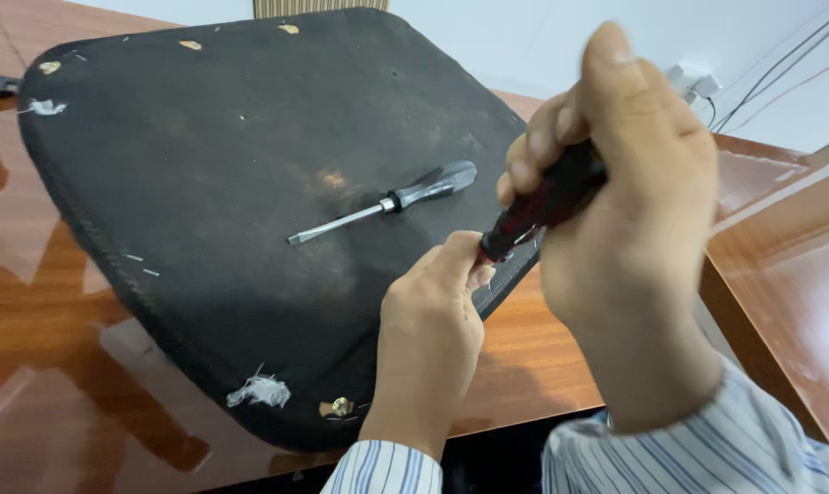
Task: The person uses a screwdriver to tighten screws along the edge of a black chair seat placed on a wooden table. They switch between two screwdrivers and continue fastening screws around the perimeter.
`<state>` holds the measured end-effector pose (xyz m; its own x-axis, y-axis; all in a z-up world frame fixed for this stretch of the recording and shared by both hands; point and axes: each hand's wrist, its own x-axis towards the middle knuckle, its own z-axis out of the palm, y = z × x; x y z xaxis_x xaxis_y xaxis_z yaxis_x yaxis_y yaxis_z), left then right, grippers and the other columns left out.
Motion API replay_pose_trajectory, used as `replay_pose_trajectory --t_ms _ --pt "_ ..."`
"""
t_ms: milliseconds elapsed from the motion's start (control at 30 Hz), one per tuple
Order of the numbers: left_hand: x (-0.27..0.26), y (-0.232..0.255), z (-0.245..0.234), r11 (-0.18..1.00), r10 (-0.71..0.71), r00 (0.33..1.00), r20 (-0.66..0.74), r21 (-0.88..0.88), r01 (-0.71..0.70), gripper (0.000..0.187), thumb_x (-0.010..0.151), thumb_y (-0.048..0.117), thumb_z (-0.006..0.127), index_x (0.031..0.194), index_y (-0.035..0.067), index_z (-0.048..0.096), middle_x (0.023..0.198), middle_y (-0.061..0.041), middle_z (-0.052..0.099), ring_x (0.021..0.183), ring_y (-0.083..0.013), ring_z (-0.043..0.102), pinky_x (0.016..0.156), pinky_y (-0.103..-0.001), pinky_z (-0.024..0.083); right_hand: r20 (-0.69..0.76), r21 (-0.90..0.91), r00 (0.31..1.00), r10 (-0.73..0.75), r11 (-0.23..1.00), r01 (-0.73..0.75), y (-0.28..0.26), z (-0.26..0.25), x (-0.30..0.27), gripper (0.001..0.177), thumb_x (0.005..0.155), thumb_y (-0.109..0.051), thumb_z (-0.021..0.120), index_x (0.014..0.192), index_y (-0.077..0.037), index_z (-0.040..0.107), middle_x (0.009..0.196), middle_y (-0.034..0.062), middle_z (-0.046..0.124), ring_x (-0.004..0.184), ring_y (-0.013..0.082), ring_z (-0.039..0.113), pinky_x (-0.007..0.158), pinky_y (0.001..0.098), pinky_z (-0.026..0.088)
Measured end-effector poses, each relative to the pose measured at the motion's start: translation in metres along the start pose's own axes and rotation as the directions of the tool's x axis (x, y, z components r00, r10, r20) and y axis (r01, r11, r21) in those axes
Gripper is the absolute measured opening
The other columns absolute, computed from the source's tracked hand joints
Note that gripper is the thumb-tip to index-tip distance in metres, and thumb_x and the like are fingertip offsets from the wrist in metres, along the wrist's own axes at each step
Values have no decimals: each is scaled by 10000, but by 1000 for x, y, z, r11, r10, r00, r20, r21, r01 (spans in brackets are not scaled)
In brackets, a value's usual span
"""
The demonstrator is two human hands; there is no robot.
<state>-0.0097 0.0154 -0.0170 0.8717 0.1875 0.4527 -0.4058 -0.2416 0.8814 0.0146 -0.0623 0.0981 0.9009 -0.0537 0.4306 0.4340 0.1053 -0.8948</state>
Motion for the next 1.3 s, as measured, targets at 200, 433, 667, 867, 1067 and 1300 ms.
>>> replay_pose_trajectory --t_ms 200,433,667,867,1067,1300 --pt "5 -2 -1 993 -78 997 23 86 76 63 959 108 628 998 83 672 820 -83 736 712 -265 732 589 -394 568 377 122 922 -93 991 50 22 -13 20 425 1071 -198 573 697 -81 408 549 54 394 413 126 353 398 307 346" --pt "5 7 -8 948 -275 942 194 219 232 137 978 170 548 969 125 677 837 -41 743 774 -232 737 676 -382 573 518 126 851 -91 992 30 20 -28 25 467 1077 -240 573 683 -108 362 550 52 407 427 137 347 408 304 370" --pt "6 14 -11 945 -287 930 229 226 236 185 979 214 513 1017 162 687 849 -38 744 838 -267 715 745 -438 527 227 -42 966 -122 990 135 2 -41 6 496 1040 -278 594 647 -131 331 553 43 367 465 159 347 453 337 350" --pt "4 11 -14 922 -364 886 287 243 300 191 959 131 514 1056 150 678 963 -58 761 954 -266 718 835 -431 528 141 13 987 -78 997 77 10 -40 13 524 1009 -310 613 617 -151 304 556 34 332 498 177 346 492 366 333" --pt "0 -8 -16 985 -143 983 114 -81 153 390 848 -94 469 1147 64 663 1139 -141 752 1131 -263 713 956 -386 543 396 79 918 -16 997 -17 9 -54 30 611 1046 -386 608 597 -182 248 510 -24 270 445 110 259 444 312 288" --pt "-2 -14 -14 951 -217 976 -31 -234 204 351 881 -110 408 1089 29 655 1067 -127 779 1037 -239 785 946 -342 606 298 30 951 -89 996 84 29 -50 24 445 1062 -396 612 784 -153 365 653 43 445 588 190 445 557 380 444"
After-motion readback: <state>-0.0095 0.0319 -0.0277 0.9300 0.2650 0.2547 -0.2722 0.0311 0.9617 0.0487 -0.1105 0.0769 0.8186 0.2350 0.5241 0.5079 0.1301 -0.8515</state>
